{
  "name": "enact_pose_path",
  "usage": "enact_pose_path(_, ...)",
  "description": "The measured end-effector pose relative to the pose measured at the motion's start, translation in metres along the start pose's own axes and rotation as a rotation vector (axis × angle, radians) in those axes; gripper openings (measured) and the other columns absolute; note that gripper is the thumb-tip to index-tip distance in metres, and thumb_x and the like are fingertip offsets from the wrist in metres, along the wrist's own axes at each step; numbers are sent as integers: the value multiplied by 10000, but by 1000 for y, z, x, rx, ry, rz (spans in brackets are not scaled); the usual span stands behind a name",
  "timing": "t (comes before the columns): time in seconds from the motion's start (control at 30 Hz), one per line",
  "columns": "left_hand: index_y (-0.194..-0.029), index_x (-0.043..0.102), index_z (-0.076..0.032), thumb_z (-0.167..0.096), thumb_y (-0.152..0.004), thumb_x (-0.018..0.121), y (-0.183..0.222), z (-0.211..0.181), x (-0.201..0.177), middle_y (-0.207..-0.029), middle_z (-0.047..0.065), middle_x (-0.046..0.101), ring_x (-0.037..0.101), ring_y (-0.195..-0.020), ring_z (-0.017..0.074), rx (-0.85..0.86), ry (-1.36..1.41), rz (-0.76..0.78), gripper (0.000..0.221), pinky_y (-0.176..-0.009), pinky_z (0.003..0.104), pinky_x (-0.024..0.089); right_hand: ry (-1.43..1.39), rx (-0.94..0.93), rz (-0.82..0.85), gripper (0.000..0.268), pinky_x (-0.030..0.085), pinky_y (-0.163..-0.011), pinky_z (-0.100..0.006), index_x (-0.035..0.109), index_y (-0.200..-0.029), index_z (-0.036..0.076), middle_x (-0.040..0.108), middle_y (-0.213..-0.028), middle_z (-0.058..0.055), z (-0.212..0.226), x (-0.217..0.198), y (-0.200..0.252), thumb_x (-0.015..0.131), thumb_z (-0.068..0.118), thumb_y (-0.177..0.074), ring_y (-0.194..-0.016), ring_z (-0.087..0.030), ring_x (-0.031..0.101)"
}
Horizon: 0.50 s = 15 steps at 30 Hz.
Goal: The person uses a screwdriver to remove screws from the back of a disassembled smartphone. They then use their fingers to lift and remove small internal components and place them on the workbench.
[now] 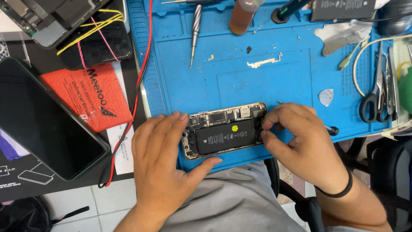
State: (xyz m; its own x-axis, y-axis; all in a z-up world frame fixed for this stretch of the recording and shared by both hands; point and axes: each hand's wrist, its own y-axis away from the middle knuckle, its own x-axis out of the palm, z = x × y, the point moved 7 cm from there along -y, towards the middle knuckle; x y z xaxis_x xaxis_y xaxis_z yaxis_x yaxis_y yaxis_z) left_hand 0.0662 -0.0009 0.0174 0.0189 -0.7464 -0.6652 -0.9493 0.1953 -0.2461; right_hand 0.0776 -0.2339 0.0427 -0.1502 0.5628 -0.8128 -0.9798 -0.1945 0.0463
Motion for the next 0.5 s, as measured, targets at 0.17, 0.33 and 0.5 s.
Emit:
enact_pose_path(0.17,-1319,592,-13,-417,-628,940,1,0,0,-1332,149,606,522,-1253,392,1,-3,2,873,-1080,512,407,-69,75,-4,157,520,-696,-315,667,-911,47,672,-788,-53,-4,0,4,756,27,-783,-734,-186,674)
enact_pose_path(0.33,-1314,594,-10,-421,-630,937,0,1,0,-1330,158,604,522,-1254,393,4,4,3,869,-1081,516,404,-243,130,52,241,552,-744,-266,685,-1017,10,712,-860,-37,-11,-2,10,762,19,-789,-806,-118,689)
enact_pose_path(0.5,-1310,597,-9,-424,-630,938,1,0,-1,-1330,160,604,521,-1255,395,12,3,2,866,-1086,518,398,-479,97,0,283,528,-891,-270,663,-1152,-20,682,-1046,-62,-8,-14,5,734,-36,-879,-992,-124,645)
